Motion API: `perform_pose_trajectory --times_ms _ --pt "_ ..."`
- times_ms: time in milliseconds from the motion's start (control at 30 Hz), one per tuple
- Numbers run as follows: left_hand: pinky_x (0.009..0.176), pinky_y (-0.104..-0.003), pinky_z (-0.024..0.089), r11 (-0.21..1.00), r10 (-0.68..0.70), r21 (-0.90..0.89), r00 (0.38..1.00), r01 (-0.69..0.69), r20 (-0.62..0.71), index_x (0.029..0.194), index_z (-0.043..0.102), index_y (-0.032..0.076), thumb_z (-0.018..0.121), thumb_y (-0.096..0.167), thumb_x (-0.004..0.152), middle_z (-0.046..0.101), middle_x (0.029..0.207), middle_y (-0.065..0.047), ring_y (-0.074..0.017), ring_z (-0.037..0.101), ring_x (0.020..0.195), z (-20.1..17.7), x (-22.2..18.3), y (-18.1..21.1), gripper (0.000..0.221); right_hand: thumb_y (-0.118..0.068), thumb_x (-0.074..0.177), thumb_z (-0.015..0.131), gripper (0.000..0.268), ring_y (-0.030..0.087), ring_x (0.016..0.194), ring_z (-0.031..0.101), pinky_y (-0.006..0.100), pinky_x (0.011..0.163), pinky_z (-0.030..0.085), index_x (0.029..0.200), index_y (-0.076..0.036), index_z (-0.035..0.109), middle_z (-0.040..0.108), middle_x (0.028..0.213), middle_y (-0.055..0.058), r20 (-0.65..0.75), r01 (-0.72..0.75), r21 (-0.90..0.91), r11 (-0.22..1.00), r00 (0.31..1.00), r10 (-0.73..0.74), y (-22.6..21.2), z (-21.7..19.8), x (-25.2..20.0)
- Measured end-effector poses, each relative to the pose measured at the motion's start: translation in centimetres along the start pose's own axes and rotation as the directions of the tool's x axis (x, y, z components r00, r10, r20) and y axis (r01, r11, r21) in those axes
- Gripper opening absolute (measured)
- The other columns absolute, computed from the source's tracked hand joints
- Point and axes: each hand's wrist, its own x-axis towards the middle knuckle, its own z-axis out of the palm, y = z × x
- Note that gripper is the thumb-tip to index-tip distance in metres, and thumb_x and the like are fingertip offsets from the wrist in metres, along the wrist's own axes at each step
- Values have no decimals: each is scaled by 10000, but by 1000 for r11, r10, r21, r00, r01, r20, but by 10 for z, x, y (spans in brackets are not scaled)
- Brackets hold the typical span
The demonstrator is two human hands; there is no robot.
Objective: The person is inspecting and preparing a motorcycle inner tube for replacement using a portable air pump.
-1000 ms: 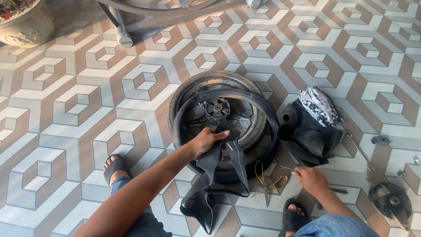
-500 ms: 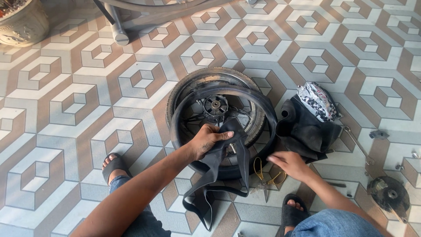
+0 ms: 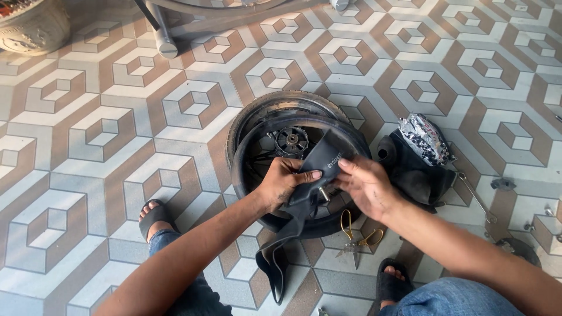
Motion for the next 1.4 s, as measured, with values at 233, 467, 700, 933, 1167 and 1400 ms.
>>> perform_pose_trajectory --times_ms 233,467,700,933,1167,1400 --pt "596 -292 594 992 105 -82 993 -100 56 903 797 -14 850 147 831 742 709 -149 -187 733 665 19 -21 34 184 -41 907 734 405 171 927 724 356 870 637 1302 -23 648 759 995 118 204 547 -328 771 837 -507 -54 36 -25" --pt "829 -364 593 972 220 6 911 -237 349 988 783 16 858 152 799 793 904 -141 -218 756 886 23 -37 62 244 -73 918 749 458 139 726 722 304 668 597 1334 20 580 768 828 123 469 732 -585 348 656 -592 -90 47 -48" --pt "812 -421 625 952 239 -93 899 -291 -368 910 697 -36 769 189 908 720 782 -195 -304 765 751 8 -32 87 237 -163 978 674 124 270 671 710 377 620 537 1035 -72 736 739 771 125 354 575 -781 243 729 -586 -50 -68 -6" --pt "931 -412 547 999 5 -40 954 -18 -299 1196 527 13 620 120 1001 597 946 -117 -246 646 896 -25 8 43 241 -102 1006 612 125 96 451 470 254 424 413 892 -96 663 657 688 31 130 170 -919 355 982 -134 187 -237 -17" --pt "875 -388 523 958 -195 133 914 256 -355 1373 522 -74 633 52 971 651 1097 -224 -285 634 934 1 13 30 436 -209 988 626 196 119 523 483 338 481 426 824 -151 534 558 723 1 -159 -9 -908 419 932 -325 185 -294 -9" --pt "935 -446 523 953 -234 114 919 282 -316 1296 547 -92 605 90 994 639 1040 -238 -312 630 955 -14 16 21 357 -396 811 786 733 360 1103 563 479 939 468 1367 -32 476 539 1242 179 82 -84 -976 -201 711 -698 82 -325 50"
